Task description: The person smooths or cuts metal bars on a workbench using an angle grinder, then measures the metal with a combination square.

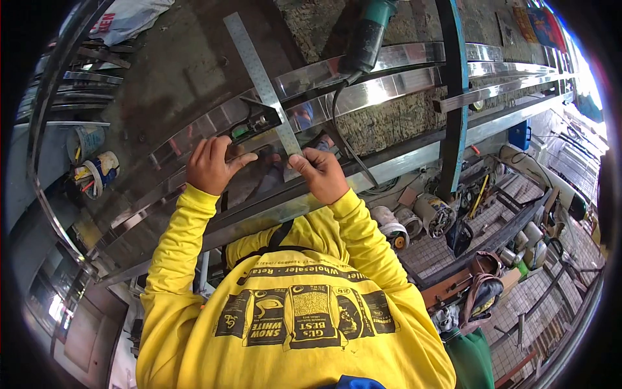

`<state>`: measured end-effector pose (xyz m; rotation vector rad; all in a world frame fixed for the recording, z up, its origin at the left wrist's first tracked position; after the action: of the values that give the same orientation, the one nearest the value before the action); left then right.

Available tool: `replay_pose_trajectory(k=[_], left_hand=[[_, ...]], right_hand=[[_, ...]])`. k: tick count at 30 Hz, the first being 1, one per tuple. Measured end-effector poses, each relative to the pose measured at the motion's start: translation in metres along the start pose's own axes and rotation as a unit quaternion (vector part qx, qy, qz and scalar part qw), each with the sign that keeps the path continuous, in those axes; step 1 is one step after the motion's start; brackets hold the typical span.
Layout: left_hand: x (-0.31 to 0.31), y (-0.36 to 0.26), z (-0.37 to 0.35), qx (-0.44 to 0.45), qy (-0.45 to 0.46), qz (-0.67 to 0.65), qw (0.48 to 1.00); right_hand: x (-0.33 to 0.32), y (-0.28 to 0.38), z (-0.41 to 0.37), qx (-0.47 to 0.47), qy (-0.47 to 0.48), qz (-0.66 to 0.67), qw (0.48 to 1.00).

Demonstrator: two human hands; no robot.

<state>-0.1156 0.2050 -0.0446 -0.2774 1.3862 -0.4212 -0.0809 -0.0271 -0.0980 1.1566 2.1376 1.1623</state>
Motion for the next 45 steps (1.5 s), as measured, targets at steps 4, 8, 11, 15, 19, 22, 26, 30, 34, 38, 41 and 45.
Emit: replay_pose_trajectory(k=[4,8,11,15,19,22,26,30,34,38,41,45], left_hand=[[0.002,-0.003,-0.003,-0.027,-0.025,-0.022,0.999],[-0.002,-0.045,0.031,0.035,-0.022,-0.019,0.999],[0.024,-0.048,0.042,0.045,0.034,-0.034,0.998],[0.034,-0.048,0.042,0.039,0.045,-0.06,0.996],[0.035,-0.048,0.041,0.036,0.039,-0.07,0.996],[0.035,-0.046,0.041,0.038,0.026,-0.06,0.997],[0.036,-0.046,0.04,0.037,0.02,-0.064,0.997],[0.035,-0.047,0.04,0.039,0.021,-0.07,0.997],[0.037,-0.045,0.04,0.033,0.027,-0.053,0.998],[0.036,-0.045,0.04,0.03,0.033,-0.052,0.998],[0.036,-0.045,0.041,0.03,0.032,-0.054,0.998],[0.037,-0.045,0.04,0.032,0.028,-0.052,0.998]], right_hand=[[0.0,-0.004,-0.001,-0.005,-0.018,0.002,1.0],[0.0,-0.004,-0.004,0.007,-0.036,0.001,0.999],[-0.001,-0.001,-0.005,0.023,-0.054,0.013,0.998],[-0.011,0.002,-0.006,0.031,-0.058,0.005,0.998],[-0.017,0.007,-0.008,0.038,-0.046,-0.031,0.998],[-0.026,0.006,-0.012,0.08,-0.045,-0.073,0.993],[-0.055,0.005,-0.027,0.001,-0.163,-0.243,0.956],[-0.063,0.017,-0.039,-0.089,-0.168,-0.308,0.932],[-0.064,0.013,-0.037,-0.031,-0.111,-0.245,0.963],[-0.059,0.004,-0.035,0.087,-0.058,-0.02,0.994],[-0.06,0.005,-0.033,0.108,-0.025,0.049,0.993],[-0.058,0.017,-0.026,0.102,-0.049,0.156,0.981]])
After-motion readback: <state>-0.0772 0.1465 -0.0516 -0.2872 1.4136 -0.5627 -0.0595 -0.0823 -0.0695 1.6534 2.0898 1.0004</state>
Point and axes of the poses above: each hand's wrist, its own z-axis towards the middle knuckle, its own x-axis out of the palm, y = z × x, the point moved 6 cm from there along z, towards the middle knuckle, and after that the axes turned 5 degrees about -z, right-handed, at the moved point
